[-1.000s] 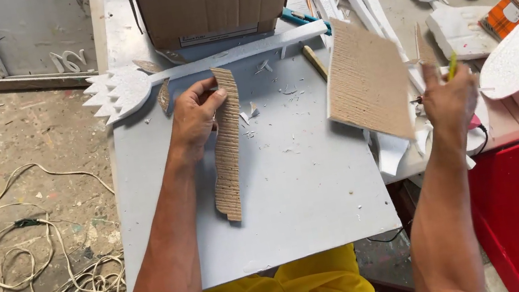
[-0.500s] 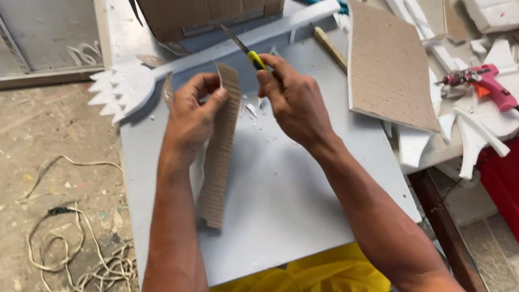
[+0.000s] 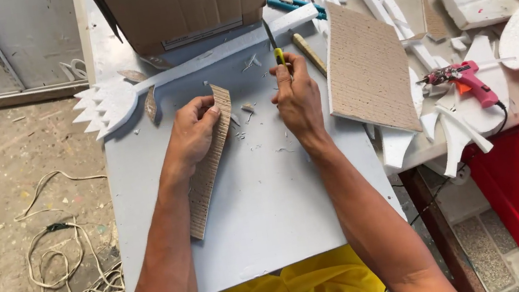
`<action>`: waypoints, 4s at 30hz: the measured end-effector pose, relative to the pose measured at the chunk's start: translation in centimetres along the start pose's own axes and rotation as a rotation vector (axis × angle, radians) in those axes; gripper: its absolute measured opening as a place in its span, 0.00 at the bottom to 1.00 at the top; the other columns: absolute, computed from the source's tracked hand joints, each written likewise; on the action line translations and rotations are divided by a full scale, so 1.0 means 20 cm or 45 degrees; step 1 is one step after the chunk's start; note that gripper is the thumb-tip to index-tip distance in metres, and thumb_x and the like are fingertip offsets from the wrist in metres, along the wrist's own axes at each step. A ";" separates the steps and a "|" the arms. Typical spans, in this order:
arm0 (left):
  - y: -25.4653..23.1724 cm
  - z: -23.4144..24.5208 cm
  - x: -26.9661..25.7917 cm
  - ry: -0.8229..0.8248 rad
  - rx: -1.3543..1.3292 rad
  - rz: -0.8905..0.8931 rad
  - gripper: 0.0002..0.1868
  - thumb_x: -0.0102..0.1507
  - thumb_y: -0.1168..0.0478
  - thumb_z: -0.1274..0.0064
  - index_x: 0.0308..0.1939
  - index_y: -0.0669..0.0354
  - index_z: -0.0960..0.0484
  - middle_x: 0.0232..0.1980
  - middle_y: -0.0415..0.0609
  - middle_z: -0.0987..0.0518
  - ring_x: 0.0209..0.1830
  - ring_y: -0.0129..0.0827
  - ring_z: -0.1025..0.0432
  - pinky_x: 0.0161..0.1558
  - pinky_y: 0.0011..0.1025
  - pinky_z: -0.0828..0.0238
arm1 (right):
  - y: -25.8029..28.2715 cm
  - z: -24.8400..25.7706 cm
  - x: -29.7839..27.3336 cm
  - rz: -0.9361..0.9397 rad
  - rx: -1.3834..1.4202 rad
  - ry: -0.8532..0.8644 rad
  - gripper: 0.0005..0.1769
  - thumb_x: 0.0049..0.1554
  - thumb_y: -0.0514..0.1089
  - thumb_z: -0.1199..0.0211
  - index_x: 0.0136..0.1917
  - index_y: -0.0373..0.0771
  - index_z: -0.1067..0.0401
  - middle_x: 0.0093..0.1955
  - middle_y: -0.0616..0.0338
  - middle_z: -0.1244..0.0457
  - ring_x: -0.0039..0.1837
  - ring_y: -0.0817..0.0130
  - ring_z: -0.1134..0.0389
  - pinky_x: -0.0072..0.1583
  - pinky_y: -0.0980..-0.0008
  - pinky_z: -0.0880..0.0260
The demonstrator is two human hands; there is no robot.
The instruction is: The person is using a utility knife to cut and shape a piece of textured cardboard on a workbench after sorting through foam pieces.
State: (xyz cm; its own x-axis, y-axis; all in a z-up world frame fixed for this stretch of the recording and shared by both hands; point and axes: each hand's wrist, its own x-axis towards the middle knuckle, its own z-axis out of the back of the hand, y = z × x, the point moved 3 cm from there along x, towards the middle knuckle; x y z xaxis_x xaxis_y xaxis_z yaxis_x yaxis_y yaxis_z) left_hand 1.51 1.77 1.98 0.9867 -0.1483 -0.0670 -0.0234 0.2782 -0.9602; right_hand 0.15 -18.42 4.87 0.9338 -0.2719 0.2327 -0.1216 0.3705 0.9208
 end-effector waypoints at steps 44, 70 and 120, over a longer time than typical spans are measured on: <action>-0.08 -0.02 0.02 -0.149 -0.375 -0.113 0.10 0.61 0.55 0.40 0.39 0.57 0.14 0.27 0.42 0.23 0.30 0.21 0.32 0.33 0.23 0.31 | -0.17 0.29 0.11 0.165 -1.059 -0.299 0.25 0.46 0.32 0.36 0.59 0.31 0.33 0.50 0.44 0.41 0.48 0.42 0.30 0.50 0.48 0.26; -0.01 0.04 0.07 -0.155 -0.740 -0.033 0.07 0.61 0.58 0.40 0.39 0.55 0.15 0.26 0.46 0.21 0.24 0.25 0.25 0.27 0.24 0.22 | 0.33 0.24 -0.11 0.349 -0.994 0.196 0.26 0.43 0.28 0.44 0.57 0.34 0.29 0.48 0.46 0.39 0.46 0.42 0.31 0.49 0.48 0.31; -0.08 -0.05 -0.02 -0.328 -0.457 -0.356 0.11 0.67 0.55 0.45 0.36 0.54 0.12 0.25 0.42 0.23 0.30 0.21 0.30 0.34 0.24 0.26 | 0.32 0.11 -0.14 0.449 -0.516 0.247 0.11 0.66 0.51 0.45 0.59 0.51 0.26 0.31 0.62 0.33 0.37 0.62 0.31 0.45 0.64 0.31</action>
State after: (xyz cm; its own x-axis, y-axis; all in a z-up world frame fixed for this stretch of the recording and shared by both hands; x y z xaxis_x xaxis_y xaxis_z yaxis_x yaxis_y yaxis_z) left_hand 0.98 0.36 3.29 0.9696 0.0807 0.2309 0.2377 -0.0879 -0.9674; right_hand -4.09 -17.25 10.83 0.9095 0.0834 0.4072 -0.3337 0.7307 0.5955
